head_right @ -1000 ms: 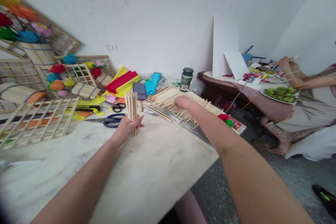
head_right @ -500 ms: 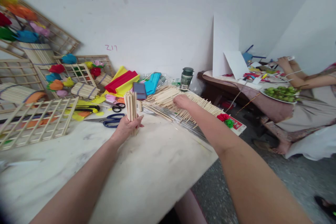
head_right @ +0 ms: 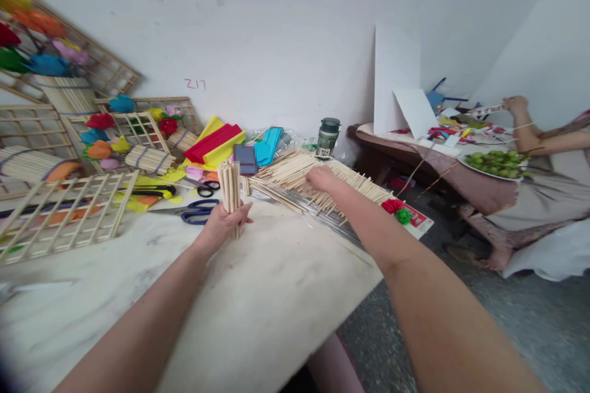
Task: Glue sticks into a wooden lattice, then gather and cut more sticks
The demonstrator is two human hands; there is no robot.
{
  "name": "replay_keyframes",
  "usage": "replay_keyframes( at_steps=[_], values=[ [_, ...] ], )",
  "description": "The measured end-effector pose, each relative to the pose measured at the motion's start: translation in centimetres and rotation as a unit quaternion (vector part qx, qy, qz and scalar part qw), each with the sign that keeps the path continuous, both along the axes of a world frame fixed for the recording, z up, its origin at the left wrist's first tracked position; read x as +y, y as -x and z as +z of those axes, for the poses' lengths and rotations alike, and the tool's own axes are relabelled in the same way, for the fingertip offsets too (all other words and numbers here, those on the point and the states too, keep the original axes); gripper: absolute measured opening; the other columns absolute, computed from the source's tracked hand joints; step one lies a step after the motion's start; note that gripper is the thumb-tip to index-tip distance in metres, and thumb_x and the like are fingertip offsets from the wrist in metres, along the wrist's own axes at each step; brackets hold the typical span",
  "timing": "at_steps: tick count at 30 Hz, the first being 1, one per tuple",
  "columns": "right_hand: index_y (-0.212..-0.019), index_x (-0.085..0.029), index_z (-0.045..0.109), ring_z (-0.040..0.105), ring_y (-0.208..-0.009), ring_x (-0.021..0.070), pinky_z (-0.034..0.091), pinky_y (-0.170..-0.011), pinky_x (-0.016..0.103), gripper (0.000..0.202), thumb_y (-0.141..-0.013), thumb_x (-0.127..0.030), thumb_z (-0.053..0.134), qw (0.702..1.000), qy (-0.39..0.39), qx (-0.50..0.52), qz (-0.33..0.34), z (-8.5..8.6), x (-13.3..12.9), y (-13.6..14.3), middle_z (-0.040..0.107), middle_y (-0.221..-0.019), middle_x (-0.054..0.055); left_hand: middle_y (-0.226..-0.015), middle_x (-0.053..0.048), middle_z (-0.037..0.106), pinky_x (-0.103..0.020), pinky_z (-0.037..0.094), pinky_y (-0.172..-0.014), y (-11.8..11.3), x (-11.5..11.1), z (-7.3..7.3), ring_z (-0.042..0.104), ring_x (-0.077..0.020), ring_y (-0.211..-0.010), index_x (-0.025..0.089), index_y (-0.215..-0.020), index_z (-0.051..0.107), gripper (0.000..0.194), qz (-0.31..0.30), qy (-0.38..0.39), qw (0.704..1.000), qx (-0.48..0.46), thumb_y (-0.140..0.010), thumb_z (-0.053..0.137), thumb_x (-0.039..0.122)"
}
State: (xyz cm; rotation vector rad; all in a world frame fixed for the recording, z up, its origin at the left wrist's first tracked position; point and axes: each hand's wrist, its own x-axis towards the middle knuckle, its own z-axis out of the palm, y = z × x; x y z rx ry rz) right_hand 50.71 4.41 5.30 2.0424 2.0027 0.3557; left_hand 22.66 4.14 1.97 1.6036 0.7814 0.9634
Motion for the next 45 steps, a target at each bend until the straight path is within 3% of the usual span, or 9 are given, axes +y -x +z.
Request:
replay_keyframes(
  at_steps=[8,15,20,25,31,36,39,42,45],
  values=[
    [-0.111,-0.014,0.052,0.055,-0.095,0.017,0.045,-0.082,0.036,0.028,-0.088,-0.028,0.045,1.0,-0.023,-0.003,0.016,-0.1,-0.4,0.1,0.053,-0.112,0.008,-0.047,0.006,0.04,-0.026,0.051,-0.057,0.0,0.0,0.0,0.044,-0.0074,-0.046,0.017,-0.055,0.042,0.035,0.009,0.003,1.0,0.009,-0.066,0.06,0.044],
    [-0.11,-0.014,0.052,0.055,-0.093,0.0167,0.046,-0.08,0.038,0.03,-0.086,-0.031,0.048,0.999,0.004,-0.004,0.032,0.3,-0.1,0.2,0.054,-0.109,0.008,-0.047,0.006,0.039,-0.025,0.051,-0.055,0.0,0.0,0.1,0.042,-0.007,-0.045,0.017,-0.055,0.042,0.034,0.003,0.006,1.0,-0.005,-0.065,0.061,0.043],
    [-0.096,-0.009,0.062,0.056,-0.091,0.0175,0.038,-0.076,0.027,0.024,-0.085,-0.024,0.047,0.998,0.036,-0.008,0.046,0.9,0.1,0.4,0.064,-0.093,0.014,-0.047,0.006,0.04,-0.025,0.051,-0.054,-0.1,0.0,0.0,0.046,-0.0081,-0.046,0.017,-0.056,0.043,0.034,0.013,0.008,1.0,-0.006,-0.064,0.063,0.044],
    [-0.093,-0.015,0.067,0.058,-0.087,0.0163,0.034,-0.07,0.024,0.023,-0.08,-0.018,0.049,0.996,0.06,-0.013,0.064,1.2,0.2,0.4,0.067,-0.09,0.011,-0.048,0.006,0.04,-0.025,0.051,-0.055,0.0,0.1,0.0,0.046,-0.0082,-0.046,0.017,-0.056,0.043,0.035,0.012,0.006,1.0,0.003,-0.064,0.062,0.044],
    [-0.087,-0.012,0.069,0.061,-0.079,0.0183,0.035,-0.064,0.026,0.025,-0.075,-0.01,0.047,0.979,0.089,-0.092,0.158,1.3,0.8,0.8,0.068,-0.086,0.014,-0.048,0.006,0.041,-0.027,0.052,-0.056,0.0,0.2,-0.1,0.047,-0.0086,-0.048,0.017,-0.057,0.043,0.034,0.007,0.006,1.0,0.009,-0.065,0.061,0.044],
    [-0.079,-0.008,0.068,0.061,-0.077,0.0185,0.036,-0.066,0.027,0.026,-0.074,-0.002,0.043,0.971,0.085,-0.123,0.186,0.5,1.3,1.4,0.067,-0.081,0.015,-0.046,0.006,0.04,-0.026,0.052,-0.056,0.0,-0.1,0.2,0.044,-0.0073,-0.045,0.017,-0.055,0.043,0.035,0.008,0.008,1.0,0.0,-0.064,0.062,0.045],
    [-0.078,-0.009,0.067,0.061,-0.075,0.0195,0.037,-0.065,0.028,0.023,-0.074,-0.004,0.045,0.968,0.085,-0.129,0.2,0.4,1.0,1.6,0.067,-0.076,0.014,-0.046,0.006,0.039,-0.026,0.052,-0.056,0.0,-0.2,0.2,0.042,-0.0069,-0.044,0.017,-0.055,0.043,0.034,0.007,0.008,1.0,-0.008,-0.064,0.062,0.044],
    [-0.088,-0.011,0.065,0.061,-0.075,0.0208,0.036,-0.062,0.028,0.023,-0.075,-0.01,0.047,0.97,0.068,-0.123,0.198,1.3,0.4,1.9,0.066,-0.077,0.013,-0.046,0.006,0.04,-0.025,0.051,-0.054,-0.1,0.0,0.0,0.043,-0.0076,-0.045,0.017,-0.055,0.043,0.034,0.008,0.005,1.0,-0.007,-0.064,0.062,0.044],
    [-0.096,-0.012,0.061,0.06,-0.077,0.0207,0.036,-0.062,0.027,0.027,-0.077,-0.01,0.042,0.983,-0.013,-0.08,0.165,3.2,-0.4,2.6,0.066,-0.083,0.013,-0.045,0.006,0.04,-0.025,0.05,-0.054,-0.1,0.2,-0.3,0.044,-0.0081,-0.044,0.017,-0.056,0.043,0.034,0.004,0.003,1.0,-0.014,-0.064,0.062,0.045]
  ],
)
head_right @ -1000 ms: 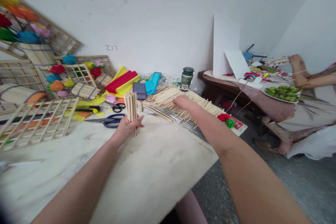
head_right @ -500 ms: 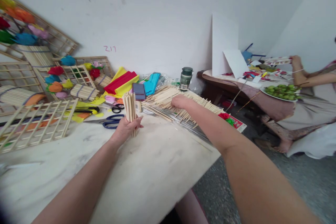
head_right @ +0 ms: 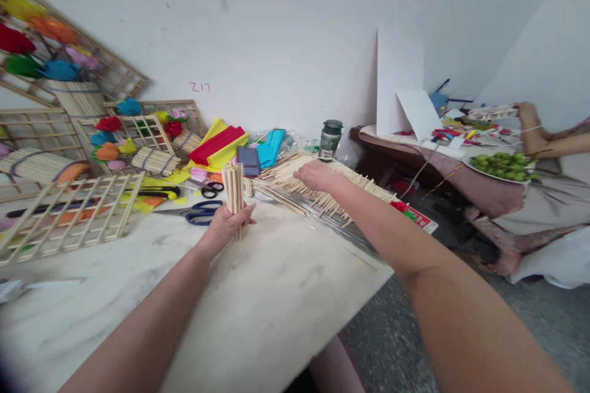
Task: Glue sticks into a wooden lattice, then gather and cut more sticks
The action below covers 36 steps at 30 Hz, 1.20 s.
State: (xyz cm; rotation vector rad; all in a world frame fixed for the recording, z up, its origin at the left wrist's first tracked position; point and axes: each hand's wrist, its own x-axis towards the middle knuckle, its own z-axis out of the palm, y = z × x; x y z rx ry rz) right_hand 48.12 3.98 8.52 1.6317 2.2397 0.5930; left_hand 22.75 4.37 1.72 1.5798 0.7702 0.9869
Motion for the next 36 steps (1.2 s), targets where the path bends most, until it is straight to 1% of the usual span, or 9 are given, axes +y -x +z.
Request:
replay_keyframes(
  at_steps=[3,5,10,14,21,27,30,32,36],
  values=[
    [-0.092,-0.013,0.06,0.059,-0.08,0.0197,0.039,-0.065,0.027,0.023,-0.082,-0.017,0.039,0.975,-0.124,0.185,0.002,2.0,-0.5,1.4,0.065,-0.085,0.011,-0.047,0.005,0.043,-0.025,0.047,-0.054,0.1,0.2,-0.2,0.049,-0.0108,-0.047,0.017,-0.059,0.046,0.033,0.006,-0.004,1.0,0.016,-0.065,0.06,0.046],
    [-0.088,-0.013,0.058,0.059,-0.073,0.0172,0.042,-0.065,0.027,0.018,-0.082,-0.023,0.044,0.917,-0.143,0.371,0.033,2.9,-0.6,2.7,0.064,-0.077,0.007,-0.051,0.002,0.05,-0.026,0.046,-0.056,0.2,0.3,-0.4,0.054,-0.0135,-0.054,0.016,-0.062,0.049,0.031,0.015,-0.019,0.999,0.035,-0.067,0.059,0.045],
    [-0.078,-0.016,0.054,0.058,-0.055,0.0129,0.049,-0.056,0.028,0.017,-0.074,-0.032,0.058,0.711,-0.024,0.692,0.123,3.1,-0.5,6.7,0.059,-0.06,0.0,-0.07,-0.001,0.058,-0.027,0.047,-0.066,0.0,0.7,-0.9,0.058,-0.0145,-0.068,0.015,-0.081,0.056,0.032,0.028,-0.039,0.999,0.01,-0.067,0.06,0.043],
    [-0.074,-0.016,0.053,0.057,-0.053,0.0113,0.049,-0.052,0.026,0.023,-0.068,-0.036,0.064,0.644,0.035,0.752,0.137,2.1,-0.5,9.5,0.057,-0.057,-0.002,-0.076,-0.002,0.06,-0.026,0.046,-0.066,0.1,0.4,-0.5,0.058,-0.0146,-0.071,0.014,-0.084,0.057,0.035,0.013,-0.026,1.0,-0.002,-0.066,0.061,0.044],
    [-0.074,-0.017,0.051,0.055,-0.051,0.0109,0.048,-0.052,0.025,0.019,-0.073,-0.034,0.059,0.643,0.045,0.751,0.145,0.6,-0.2,11.5,0.054,-0.056,-0.003,-0.053,0.001,0.054,-0.024,0.045,-0.055,0.4,0.0,-0.1,0.052,-0.0113,-0.05,0.015,-0.067,0.051,0.036,-0.007,-0.011,1.0,-0.015,-0.068,0.059,0.05],
    [-0.082,-0.015,0.056,0.052,-0.056,0.0114,0.038,-0.056,0.023,0.018,-0.083,-0.03,0.045,0.812,-0.105,0.551,0.158,0.7,-1.0,11.4,0.056,-0.061,0.0,-0.05,0.006,0.05,-0.026,0.048,-0.058,0.3,0.5,-0.7,0.048,-0.008,-0.044,0.017,-0.071,0.046,0.033,-0.005,-0.009,0.998,-0.055,-0.068,0.06,0.047],
    [-0.087,-0.014,0.056,0.055,-0.064,0.0132,0.038,-0.062,0.024,0.021,-0.085,-0.028,0.041,0.847,-0.152,0.484,0.161,0.5,-1.6,11.7,0.06,-0.071,0.004,-0.049,0.008,0.047,-0.028,0.05,-0.059,0.2,0.4,-0.5,0.045,-0.0066,-0.041,0.017,-0.072,0.045,0.035,-0.002,-0.006,0.998,-0.07,-0.067,0.062,0.047],
    [-0.096,-0.015,0.054,0.058,-0.073,0.0149,0.04,-0.066,0.025,0.023,-0.086,-0.03,0.04,0.829,-0.151,0.514,0.163,0.1,-1.9,12.1,0.063,-0.08,0.006,-0.048,0.008,0.047,-0.028,0.05,-0.059,0.2,0.3,-0.4,0.045,-0.0065,-0.04,0.017,-0.071,0.045,0.036,0.0,0.0,0.998,-0.067,-0.066,0.062,0.048],
    [-0.122,-0.019,0.035,0.06,-0.086,0.0146,0.044,-0.074,0.026,0.04,-0.086,-0.034,0.042,0.721,-0.132,0.656,0.181,-0.4,-2.1,13.1,0.06,-0.107,0.009,-0.047,0.006,0.048,-0.026,0.047,-0.055,0.2,0.0,-0.3,0.046,-0.0077,-0.043,0.016,-0.066,0.047,0.036,0.014,0.008,0.999,-0.042,-0.064,0.063,0.049]
  ],
)
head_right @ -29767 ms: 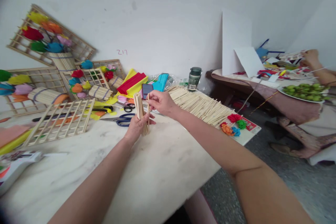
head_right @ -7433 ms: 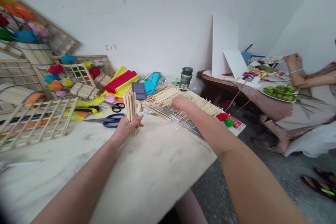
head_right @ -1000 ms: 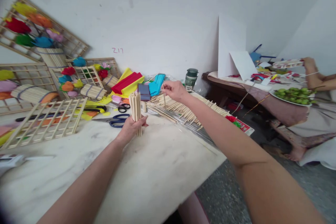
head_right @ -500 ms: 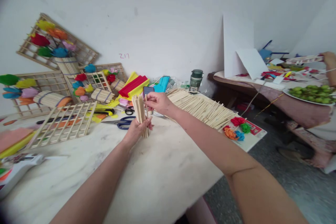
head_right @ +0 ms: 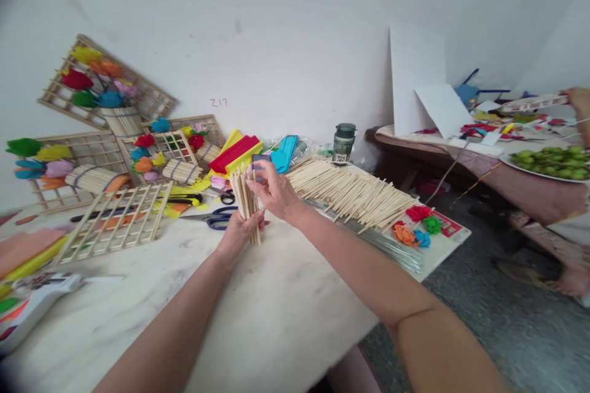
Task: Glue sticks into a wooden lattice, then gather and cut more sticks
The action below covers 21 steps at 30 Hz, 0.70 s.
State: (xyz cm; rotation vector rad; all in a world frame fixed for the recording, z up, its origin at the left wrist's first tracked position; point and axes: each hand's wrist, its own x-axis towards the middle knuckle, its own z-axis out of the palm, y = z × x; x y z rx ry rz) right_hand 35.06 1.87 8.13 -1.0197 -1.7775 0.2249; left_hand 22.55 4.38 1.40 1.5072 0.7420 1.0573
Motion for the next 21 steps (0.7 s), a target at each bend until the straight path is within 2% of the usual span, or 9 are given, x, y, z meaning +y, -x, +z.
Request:
replay_keyframes(
  at_steps=[2,4,7,10,12,14,16,18,21],
  values=[
    [-0.129,-0.021,0.029,0.056,-0.097,0.0151,0.044,-0.081,0.028,0.047,-0.086,-0.035,0.043,0.998,-0.014,0.05,0.046,0.1,0.1,0.3,0.05,-0.124,0.011,-0.047,0.004,0.049,-0.024,0.045,-0.053,0.1,-0.1,-0.2,0.048,-0.0087,-0.045,0.016,-0.063,0.048,0.036,0.009,0.002,1.0,0.011,-0.063,0.064,0.048],
    [-0.131,-0.022,0.03,0.049,-0.11,0.0166,0.041,-0.089,0.031,0.048,-0.087,-0.035,0.041,0.993,-0.032,0.064,0.094,0.4,0.3,0.5,0.042,-0.132,0.011,-0.049,0.002,0.052,-0.023,0.043,-0.052,0.2,-0.1,-0.4,0.049,-0.0096,-0.047,0.015,-0.061,0.05,0.035,0.018,0.003,0.999,0.026,-0.062,0.065,0.047],
    [-0.124,-0.02,0.043,0.049,-0.11,0.0179,0.039,-0.091,0.032,0.04,-0.087,-0.035,0.039,0.989,-0.033,0.045,0.134,1.0,0.6,0.3,0.05,-0.124,0.01,-0.054,-0.001,0.057,-0.023,0.042,-0.053,0.3,-0.1,-0.7,0.051,-0.0106,-0.051,0.014,-0.06,0.054,0.033,0.02,-0.009,0.999,0.049,-0.063,0.066,0.045],
    [-0.107,-0.017,0.057,0.054,-0.099,0.018,0.041,-0.088,0.032,0.033,-0.086,-0.036,0.041,0.99,-0.042,0.037,0.13,1.5,0.7,-0.1,0.059,-0.106,0.008,-0.056,-0.002,0.058,-0.023,0.042,-0.056,0.3,0.0,-1.0,0.052,-0.011,-0.054,0.013,-0.059,0.056,0.032,0.01,-0.017,0.998,0.063,-0.064,0.065,0.043],
    [-0.101,-0.016,0.06,0.055,-0.097,0.0179,0.041,-0.087,0.031,0.031,-0.086,-0.037,0.042,0.989,-0.034,0.053,0.131,1.7,0.5,-0.2,0.061,-0.101,0.007,-0.051,0.001,0.054,-0.024,0.044,-0.058,0.2,0.0,-1.1,0.049,-0.0097,-0.05,0.015,-0.058,0.053,0.032,0.002,-0.005,0.999,0.051,-0.064,0.065,0.043],
    [-0.105,-0.018,0.057,0.054,-0.099,0.0177,0.041,-0.088,0.031,0.031,-0.084,-0.038,0.046,0.982,-0.007,0.107,0.155,1.4,0.3,0.1,0.059,-0.107,0.007,-0.045,0.005,0.047,-0.026,0.046,-0.06,0.1,0.0,-1.2,0.044,-0.0079,-0.045,0.016,-0.057,0.049,0.033,-0.009,0.009,1.0,0.025,-0.065,0.065,0.043],
    [-0.114,-0.022,0.051,0.053,-0.104,0.0176,0.041,-0.089,0.031,0.039,-0.078,-0.038,0.054,0.96,0.021,0.205,0.189,0.7,0.2,0.6,0.053,-0.118,0.006,-0.044,0.006,0.043,-0.028,0.048,-0.063,0.1,0.1,-1.4,0.041,-0.0071,-0.045,0.016,-0.057,0.047,0.034,-0.021,0.014,1.0,0.004,-0.065,0.064,0.044],
    [-0.119,-0.025,0.043,0.054,-0.103,0.0176,0.044,-0.087,0.031,0.055,-0.07,-0.037,0.064,0.925,0.062,0.309,0.211,-0.3,0.3,1.3,0.051,-0.121,0.006,-0.046,0.006,0.044,-0.028,0.049,-0.063,0.1,0.2,-1.5,0.043,-0.0078,-0.046,0.016,-0.06,0.048,0.033,-0.025,0.015,1.0,0.001,-0.064,0.064,0.045],
    [-0.114,-0.023,0.043,0.06,-0.087,0.0169,0.049,-0.074,0.03,0.063,-0.059,-0.033,0.072,0.888,0.164,0.368,0.222,-1.8,0.8,2.3,0.06,-0.101,0.004,-0.049,0.005,0.045,-0.029,0.049,-0.062,0.3,0.2,-1.4,0.045,-0.0086,-0.048,0.016,-0.062,0.05,0.032,-0.032,0.031,0.999,0.017,-0.063,0.065,0.044]
  ],
)
